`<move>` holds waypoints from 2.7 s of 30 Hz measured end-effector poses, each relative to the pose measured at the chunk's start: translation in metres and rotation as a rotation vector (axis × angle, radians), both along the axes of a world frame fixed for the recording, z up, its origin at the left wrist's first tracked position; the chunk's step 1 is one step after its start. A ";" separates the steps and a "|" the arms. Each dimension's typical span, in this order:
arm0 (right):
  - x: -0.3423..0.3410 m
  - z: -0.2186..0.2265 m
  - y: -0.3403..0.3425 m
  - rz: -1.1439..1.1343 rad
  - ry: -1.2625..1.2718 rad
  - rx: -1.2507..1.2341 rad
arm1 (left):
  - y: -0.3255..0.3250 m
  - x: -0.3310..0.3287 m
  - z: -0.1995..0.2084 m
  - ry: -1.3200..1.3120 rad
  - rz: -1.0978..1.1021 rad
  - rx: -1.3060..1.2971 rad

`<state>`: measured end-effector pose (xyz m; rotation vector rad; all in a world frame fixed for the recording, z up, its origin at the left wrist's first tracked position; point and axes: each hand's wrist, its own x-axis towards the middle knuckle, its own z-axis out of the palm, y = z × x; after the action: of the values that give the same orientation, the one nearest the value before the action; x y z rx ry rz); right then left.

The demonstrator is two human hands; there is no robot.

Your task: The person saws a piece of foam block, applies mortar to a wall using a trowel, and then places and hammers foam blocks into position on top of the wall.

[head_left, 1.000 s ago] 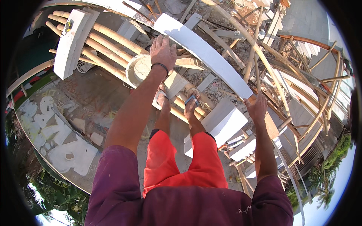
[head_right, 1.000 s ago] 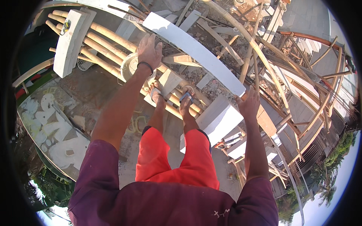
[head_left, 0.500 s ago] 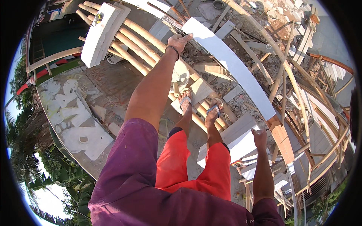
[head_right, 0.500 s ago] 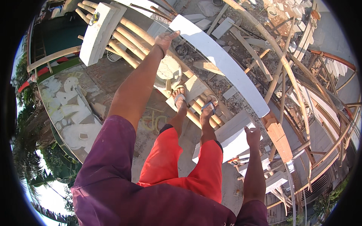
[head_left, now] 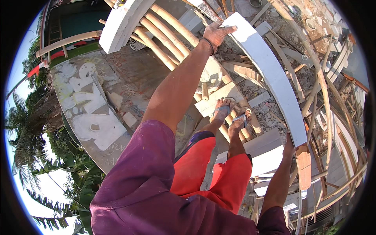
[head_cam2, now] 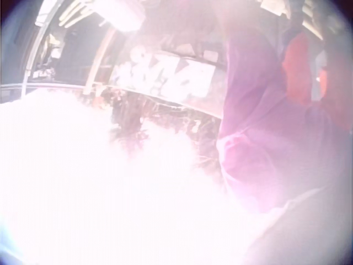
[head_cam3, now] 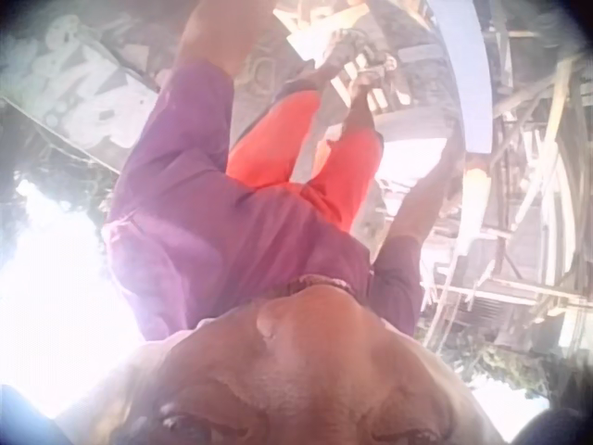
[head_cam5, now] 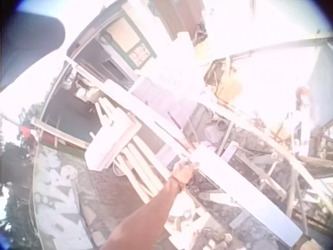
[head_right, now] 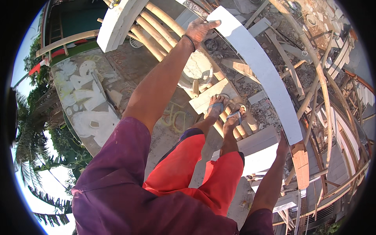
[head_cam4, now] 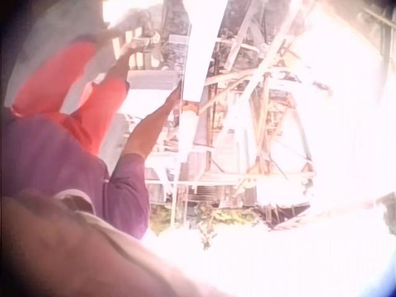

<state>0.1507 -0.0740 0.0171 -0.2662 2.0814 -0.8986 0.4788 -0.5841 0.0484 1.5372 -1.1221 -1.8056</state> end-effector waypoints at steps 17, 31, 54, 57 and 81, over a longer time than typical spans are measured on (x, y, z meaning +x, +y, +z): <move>-0.014 -0.026 0.039 0.283 0.289 0.131 | 0.009 -0.004 0.014 0.192 0.031 0.105; -0.010 -0.039 0.038 0.214 0.310 0.055 | 0.003 0.009 0.001 0.132 -0.024 0.157; 0.029 0.004 0.099 0.068 0.703 0.080 | -0.033 0.048 -0.030 -0.027 -0.137 0.157; 0.038 0.039 0.161 -0.258 0.851 0.137 | -0.041 0.048 -0.025 -0.065 -0.146 0.151; 0.112 -0.196 0.551 -1.036 0.440 1.095 | -0.014 0.018 -0.002 -0.167 -0.191 0.107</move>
<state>0.2630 0.4769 -0.1790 1.3868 2.7832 -0.0555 0.4970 -0.5984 0.0463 1.7210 -1.3080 -1.9172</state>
